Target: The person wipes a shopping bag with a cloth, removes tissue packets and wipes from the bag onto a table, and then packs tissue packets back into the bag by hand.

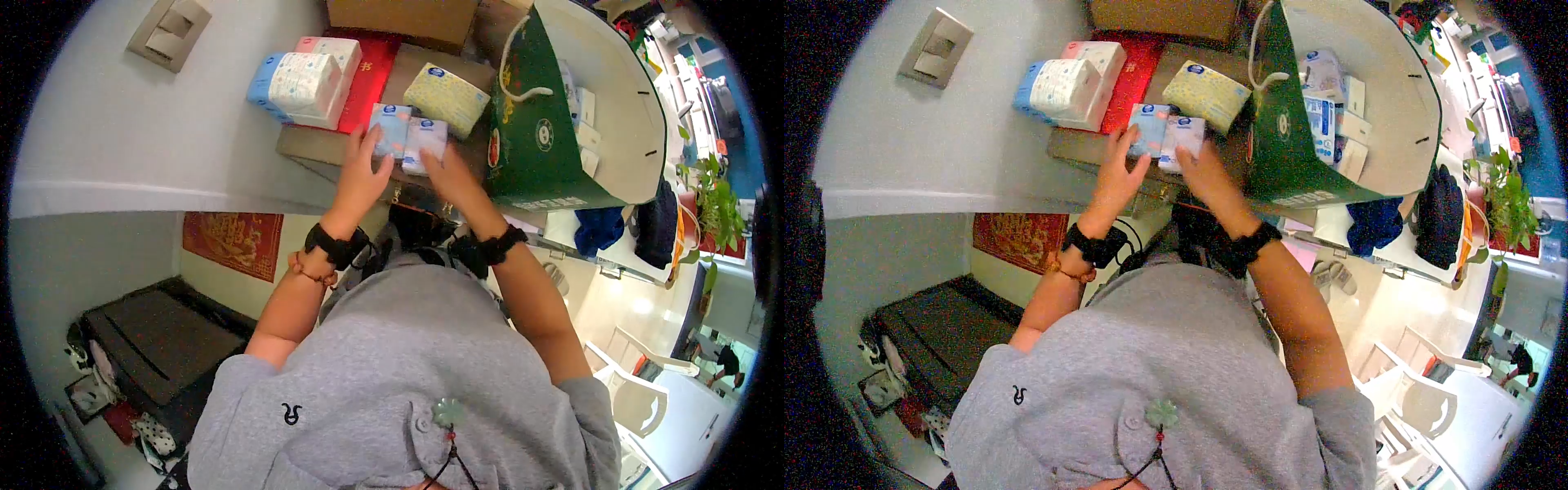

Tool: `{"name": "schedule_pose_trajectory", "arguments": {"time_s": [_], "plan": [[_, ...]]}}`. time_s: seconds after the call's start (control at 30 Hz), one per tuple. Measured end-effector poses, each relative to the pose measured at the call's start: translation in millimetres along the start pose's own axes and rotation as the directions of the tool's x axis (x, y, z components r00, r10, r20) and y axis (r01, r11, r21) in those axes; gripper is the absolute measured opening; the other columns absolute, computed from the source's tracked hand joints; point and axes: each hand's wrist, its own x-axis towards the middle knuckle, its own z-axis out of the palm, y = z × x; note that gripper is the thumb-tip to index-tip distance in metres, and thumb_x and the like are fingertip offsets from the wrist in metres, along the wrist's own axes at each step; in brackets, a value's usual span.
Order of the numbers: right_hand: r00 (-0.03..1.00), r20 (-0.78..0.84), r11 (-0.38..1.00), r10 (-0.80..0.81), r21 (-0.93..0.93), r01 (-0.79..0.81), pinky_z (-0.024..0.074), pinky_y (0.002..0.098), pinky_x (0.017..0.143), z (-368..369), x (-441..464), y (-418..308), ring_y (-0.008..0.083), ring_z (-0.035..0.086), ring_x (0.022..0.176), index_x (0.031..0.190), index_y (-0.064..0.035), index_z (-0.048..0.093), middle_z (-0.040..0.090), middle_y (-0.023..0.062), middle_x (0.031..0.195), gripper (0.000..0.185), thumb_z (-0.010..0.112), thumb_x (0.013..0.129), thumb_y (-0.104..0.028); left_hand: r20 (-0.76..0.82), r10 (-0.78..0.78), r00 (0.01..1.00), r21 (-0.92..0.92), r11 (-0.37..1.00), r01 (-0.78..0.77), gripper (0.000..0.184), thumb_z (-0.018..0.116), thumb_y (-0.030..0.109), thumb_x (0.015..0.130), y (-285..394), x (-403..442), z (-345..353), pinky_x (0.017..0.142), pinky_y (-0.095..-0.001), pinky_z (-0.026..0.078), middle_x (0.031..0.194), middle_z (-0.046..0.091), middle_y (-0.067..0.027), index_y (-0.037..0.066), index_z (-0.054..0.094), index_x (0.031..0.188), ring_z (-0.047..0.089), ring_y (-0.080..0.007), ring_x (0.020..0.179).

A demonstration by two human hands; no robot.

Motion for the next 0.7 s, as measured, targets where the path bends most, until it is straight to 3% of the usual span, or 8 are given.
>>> {"name": "schedule_pose_trajectory", "arguments": {"time_s": [0.07,0.17,0.3,0.37,0.43,0.57,0.67,0.7], "plan": [[0.989,-0.113,0.862,-0.09,-0.506,0.021,0.0538,0.049,0.063,-2.1,1.0,-10.9,0.0405,0.067,0.075,0.122,0.0006,0.045,0.068,0.0263,0.088,0.052,0.055,0.093,-0.041,-0.054,0.171,0.984,0.171,0.972,-0.159,0.059,0.066,0.022,0.084,9.0,15.8,1.1,0.109,-0.048,0.034,0.14,0.04,-0.0295,0.004,0.047,0.136,0.039,-0.0457,0.13],[0.977,-0.18,0.955,-0.116,-0.292,0.059,0.0504,0.0545,0.074,4.5,4.7,-8.4,0.0475,0.064,0.082,0.12,0.0023,0.047,0.065,0.0311,0.088,0.053,0.056,0.092,-0.042,-0.004,0.279,0.96,0.261,0.927,-0.268,0.062,0.068,0.029,0.081,4.9,40.9,12.5,0.108,-0.0493,0.033,0.14,0.041,-0.0279,0.004,0.049,0.135,0.038,-0.0456,0.13],[0.982,-0.124,0.984,-0.14,-0.127,0.124,0.0508,0.0536,0.081,-1.9,-0.6,-6.6,0.0474,0.064,0.091,0.128,0.0082,0.04,0.064,0.032,0.103,0.064,0.058,0.091,-0.041,0.292,0.229,0.929,0.319,0.892,-0.32,0.068,0.067,0.034,0.083,5.3,52.3,10.3,0.112,-0.0481,0.03,0.146,0.036,-0.0248,0.005,0.044,0.14,0.034,-0.0445,0.135],[0.974,-0.109,0.98,-0.198,-0.047,0.193,0.0495,0.0533,0.086,-3.6,-7.9,1.9,0.0473,0.063,0.094,0.134,0.0097,0.034,0.062,0.033,0.108,0.072,0.06,0.089,-0.04,0.315,0.256,0.914,0.356,0.861,-0.363,0.068,0.066,0.036,0.084,10.5,43.2,5.8,0.112,-0.0486,0.03,0.146,0.036,-0.024,0.004,0.044,0.14,0.033,-0.0438,0.136],[0.972,-0.113,0.973,-0.205,-0.127,0.19,0.0488,0.0526,0.088,1.7,-5.4,12.4,0.0473,0.062,0.098,0.139,0.0093,0.028,0.06,0.0336,0.112,0.078,0.063,0.087,-0.037,0.316,0.282,0.906,0.368,0.844,-0.391,0.067,0.065,0.038,0.084,12.1,35.1,3.2,0.112,-0.0495,0.029,0.146,0.036,-0.0235,0.003,0.045,0.139,0.032,-0.0434,0.137],[0.963,-0.117,0.97,-0.241,-0.071,0.234,0.0499,0.0506,0.087,3.2,-5.3,12.4,0.0453,0.062,0.099,0.142,0.0075,0.025,0.06,0.0331,0.113,0.079,0.065,0.086,-0.031,0.281,0.289,0.915,0.374,0.845,-0.382,0.064,0.065,0.036,0.085,12.1,29.7,1.7,0.112,-0.0519,0.028,0.145,0.037,-0.023,0.003,0.046,0.137,0.03,-0.0428,0.138],[0.942,-0.168,0.915,-0.291,-0.335,0.223,0.0518,0.044,0.077,-15.9,-38.2,-21.2,0.0382,0.065,0.088,0.146,0.0009,0.023,0.063,0.0255,0.103,0.075,0.063,0.09,-0.027,0.214,0.391,0.895,0.266,0.858,-0.439,0.058,0.068,0.028,0.083,40.3,31.1,-9.7,0.111,-0.0499,0.029,0.139,0.044,-0.0213,0.005,0.05,0.133,0.036,-0.0415,0.134],[0.892,-0.089,0.834,-0.443,-0.406,0.373,0.0523,0.043,0.076,-30.4,-55.9,-35.6,0.0368,0.065,0.086,0.143,0.0014,0.03,0.063,0.0245,0.103,0.069,0.063,0.09,-0.025,0.182,0.444,0.877,0.205,0.856,-0.476,0.056,0.07,0.025,0.081,55.9,32.0,-17.7,0.11,-0.0487,0.03,0.137,0.046,-0.0205,0.005,0.052,0.131,0.038,-0.041,0.132]]}}
